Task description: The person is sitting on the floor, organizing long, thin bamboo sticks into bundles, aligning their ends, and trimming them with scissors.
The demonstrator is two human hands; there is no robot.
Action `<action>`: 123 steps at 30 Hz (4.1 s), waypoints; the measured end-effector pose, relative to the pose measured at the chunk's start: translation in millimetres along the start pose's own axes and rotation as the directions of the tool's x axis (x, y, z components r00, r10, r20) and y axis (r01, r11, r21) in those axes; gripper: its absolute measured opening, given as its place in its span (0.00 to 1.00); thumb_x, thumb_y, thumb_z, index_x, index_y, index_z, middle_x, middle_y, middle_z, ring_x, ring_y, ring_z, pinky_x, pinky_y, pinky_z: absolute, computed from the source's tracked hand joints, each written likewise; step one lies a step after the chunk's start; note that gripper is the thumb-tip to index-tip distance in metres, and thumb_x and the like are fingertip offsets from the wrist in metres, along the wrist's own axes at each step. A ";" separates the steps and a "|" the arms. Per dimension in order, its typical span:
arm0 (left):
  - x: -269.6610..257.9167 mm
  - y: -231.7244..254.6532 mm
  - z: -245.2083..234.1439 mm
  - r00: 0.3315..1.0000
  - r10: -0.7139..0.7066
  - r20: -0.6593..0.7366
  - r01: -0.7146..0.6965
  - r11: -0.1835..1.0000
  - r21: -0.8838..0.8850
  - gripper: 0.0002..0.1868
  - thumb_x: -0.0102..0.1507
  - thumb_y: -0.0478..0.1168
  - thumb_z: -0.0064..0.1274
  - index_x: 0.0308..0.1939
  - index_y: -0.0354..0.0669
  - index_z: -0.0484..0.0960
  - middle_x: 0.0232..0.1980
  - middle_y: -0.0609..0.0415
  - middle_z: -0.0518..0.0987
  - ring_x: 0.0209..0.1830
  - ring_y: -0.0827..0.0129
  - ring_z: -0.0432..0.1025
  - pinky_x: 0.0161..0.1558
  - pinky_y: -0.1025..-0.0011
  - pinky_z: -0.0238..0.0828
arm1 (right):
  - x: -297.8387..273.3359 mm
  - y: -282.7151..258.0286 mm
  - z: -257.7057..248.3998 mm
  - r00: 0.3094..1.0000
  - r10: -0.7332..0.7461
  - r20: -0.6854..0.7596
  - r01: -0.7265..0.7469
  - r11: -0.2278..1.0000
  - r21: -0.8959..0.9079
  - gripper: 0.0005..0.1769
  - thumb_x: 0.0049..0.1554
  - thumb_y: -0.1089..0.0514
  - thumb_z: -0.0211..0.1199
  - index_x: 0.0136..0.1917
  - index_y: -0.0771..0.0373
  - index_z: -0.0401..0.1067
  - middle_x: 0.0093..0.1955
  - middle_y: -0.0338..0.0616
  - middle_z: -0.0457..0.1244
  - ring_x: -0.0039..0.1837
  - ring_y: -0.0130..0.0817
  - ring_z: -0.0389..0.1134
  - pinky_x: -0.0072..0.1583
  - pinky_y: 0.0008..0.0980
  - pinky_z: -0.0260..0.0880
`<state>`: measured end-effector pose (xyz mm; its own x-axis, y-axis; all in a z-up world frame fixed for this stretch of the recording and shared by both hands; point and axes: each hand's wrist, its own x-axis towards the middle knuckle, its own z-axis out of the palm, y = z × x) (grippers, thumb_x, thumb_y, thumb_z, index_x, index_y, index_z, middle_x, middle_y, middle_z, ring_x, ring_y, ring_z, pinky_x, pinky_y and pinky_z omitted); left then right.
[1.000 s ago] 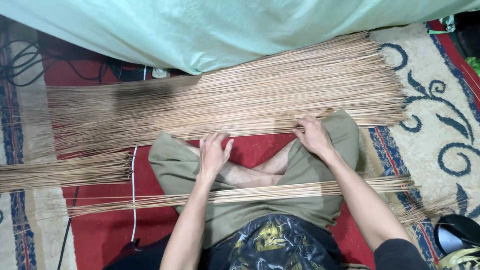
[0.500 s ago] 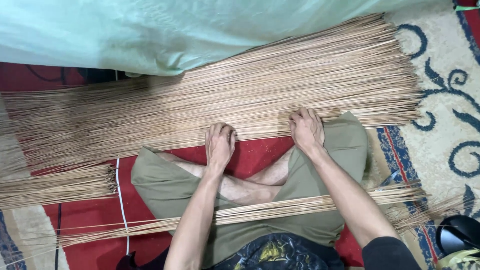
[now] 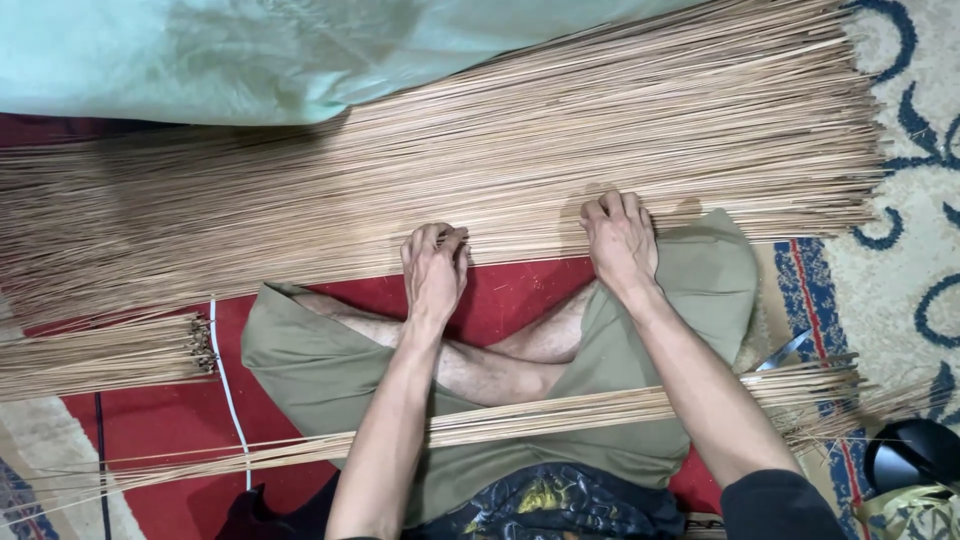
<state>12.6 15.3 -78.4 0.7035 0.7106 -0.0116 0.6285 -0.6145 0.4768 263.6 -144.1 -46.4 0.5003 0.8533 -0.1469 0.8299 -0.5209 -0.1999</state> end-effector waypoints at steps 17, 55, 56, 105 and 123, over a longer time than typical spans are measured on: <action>1.3 0.3 -1.2 1.000 -0.017 -0.022 0.017 1.000 -0.013 0.09 0.63 0.39 0.57 0.48 0.54 0.82 0.49 0.60 0.74 0.60 0.66 0.68 0.66 0.60 0.60 | -0.5 2.9 6.3 0.999 0.034 0.010 -0.034 0.997 0.063 0.07 0.65 0.46 0.58 0.53 0.47 0.71 0.53 0.37 0.59 0.63 0.41 0.59 0.61 0.43 0.67; -26.0 32.1 -74.0 0.975 0.147 -0.169 -0.151 0.989 -0.010 0.08 0.70 0.37 0.47 0.49 0.55 0.79 0.41 0.62 0.74 0.50 0.67 0.72 0.55 0.64 0.67 | -40.7 1.3 -26.1 0.947 -0.022 -0.322 0.053 0.995 0.087 0.06 0.64 0.47 0.61 0.52 0.45 0.71 0.50 0.32 0.62 0.63 0.34 0.63 0.70 0.47 0.53; -26.8 35.1 -80.2 0.968 0.165 -0.190 -0.167 0.986 0.003 0.07 0.70 0.38 0.47 0.49 0.56 0.79 0.41 0.63 0.75 0.49 0.68 0.72 0.55 0.65 0.67 | -41.9 0.5 -29.9 0.942 -0.026 -0.336 0.061 0.994 0.093 0.05 0.63 0.47 0.61 0.52 0.44 0.71 0.50 0.31 0.62 0.62 0.34 0.63 0.70 0.47 0.53; -271.3 48.1 -148.3 0.920 0.265 -0.289 -0.275 0.961 0.008 0.01 0.68 0.40 0.53 0.42 0.53 0.79 0.45 0.59 0.76 0.51 0.61 0.74 0.54 0.62 0.70 | -284.4 -65.0 -58.4 0.902 -0.191 -0.387 0.313 0.908 0.280 0.04 0.61 0.50 0.63 0.47 0.46 0.78 0.50 0.31 0.65 0.60 0.37 0.65 0.65 0.42 0.60; -268.5 47.6 -145.1 0.947 0.161 -0.278 -0.196 0.975 -0.103 0.04 0.65 0.46 0.59 0.41 0.55 0.83 0.46 0.60 0.77 0.54 0.63 0.73 0.55 0.63 0.68 | -280.6 -66.2 -57.8 0.897 -0.190 -0.399 0.327 0.893 0.309 0.03 0.60 0.49 0.66 0.47 0.44 0.78 0.48 0.31 0.65 0.60 0.38 0.65 0.65 0.42 0.60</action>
<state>-194.5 -155.0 75.0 0.6748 0.6696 0.3102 0.4411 -0.7030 0.5580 82.6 -347.8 64.1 0.3893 0.8733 0.2927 0.8282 -0.1928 -0.5262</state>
